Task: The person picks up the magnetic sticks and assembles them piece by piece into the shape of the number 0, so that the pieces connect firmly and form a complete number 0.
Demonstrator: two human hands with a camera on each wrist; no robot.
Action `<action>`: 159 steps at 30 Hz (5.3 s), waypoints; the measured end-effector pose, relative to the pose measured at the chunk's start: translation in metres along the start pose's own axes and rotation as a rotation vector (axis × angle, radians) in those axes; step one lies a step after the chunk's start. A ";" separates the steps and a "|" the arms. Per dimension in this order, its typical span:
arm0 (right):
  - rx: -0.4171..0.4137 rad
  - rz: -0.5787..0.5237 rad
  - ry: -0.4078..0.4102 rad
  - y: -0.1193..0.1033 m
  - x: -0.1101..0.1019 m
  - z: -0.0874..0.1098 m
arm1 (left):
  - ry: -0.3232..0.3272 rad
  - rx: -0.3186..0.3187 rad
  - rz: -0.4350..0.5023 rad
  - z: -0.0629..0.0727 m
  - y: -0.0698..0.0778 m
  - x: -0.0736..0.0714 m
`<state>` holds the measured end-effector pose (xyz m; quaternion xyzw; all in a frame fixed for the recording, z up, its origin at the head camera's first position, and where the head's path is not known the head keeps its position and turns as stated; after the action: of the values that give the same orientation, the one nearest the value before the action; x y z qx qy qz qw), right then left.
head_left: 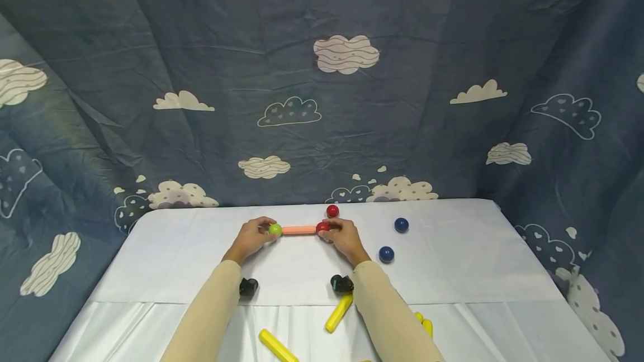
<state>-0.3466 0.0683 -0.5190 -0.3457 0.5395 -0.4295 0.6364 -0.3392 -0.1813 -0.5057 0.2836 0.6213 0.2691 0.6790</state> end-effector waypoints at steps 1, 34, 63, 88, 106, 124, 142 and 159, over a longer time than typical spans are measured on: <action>0.001 -0.001 -0.001 0.001 0.001 0.001 | -0.002 -0.003 -0.001 0.001 -0.001 0.000; 0.043 -0.001 -0.038 0.006 0.001 -0.007 | -0.376 -0.240 0.542 0.208 0.009 0.028; 0.037 -0.002 -0.044 0.005 0.004 -0.009 | -0.196 -0.049 0.332 0.186 0.022 0.022; 0.067 -0.003 -0.044 0.006 0.009 -0.007 | -0.259 -0.058 -0.078 0.173 0.045 0.045; 0.087 -0.003 -0.041 0.007 0.009 -0.006 | -0.308 -0.152 0.473 0.152 0.029 0.026; 0.041 0.001 -0.036 0.008 0.008 -0.004 | -0.014 -0.336 0.448 0.064 -0.009 0.010; -0.013 -0.001 -0.036 0.001 0.005 -0.001 | 0.028 -0.399 0.355 0.048 -0.013 0.007; -0.003 0.000 -0.011 0.003 -0.004 -0.005 | 0.037 -0.282 0.187 0.036 -0.005 0.004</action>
<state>-0.3510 0.0732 -0.5206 -0.3493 0.5364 -0.4267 0.6388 -0.3026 -0.1838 -0.5100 0.2370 0.5606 0.4208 0.6727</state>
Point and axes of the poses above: each hand's wrist, its own z-axis away from the middle knuckle, its own x-axis out of the palm, y = z × x, the point moved 5 cm from there along -z, towards the middle knuckle, and after that the axes turned 5 degrees about x, right-handed, at the moved point
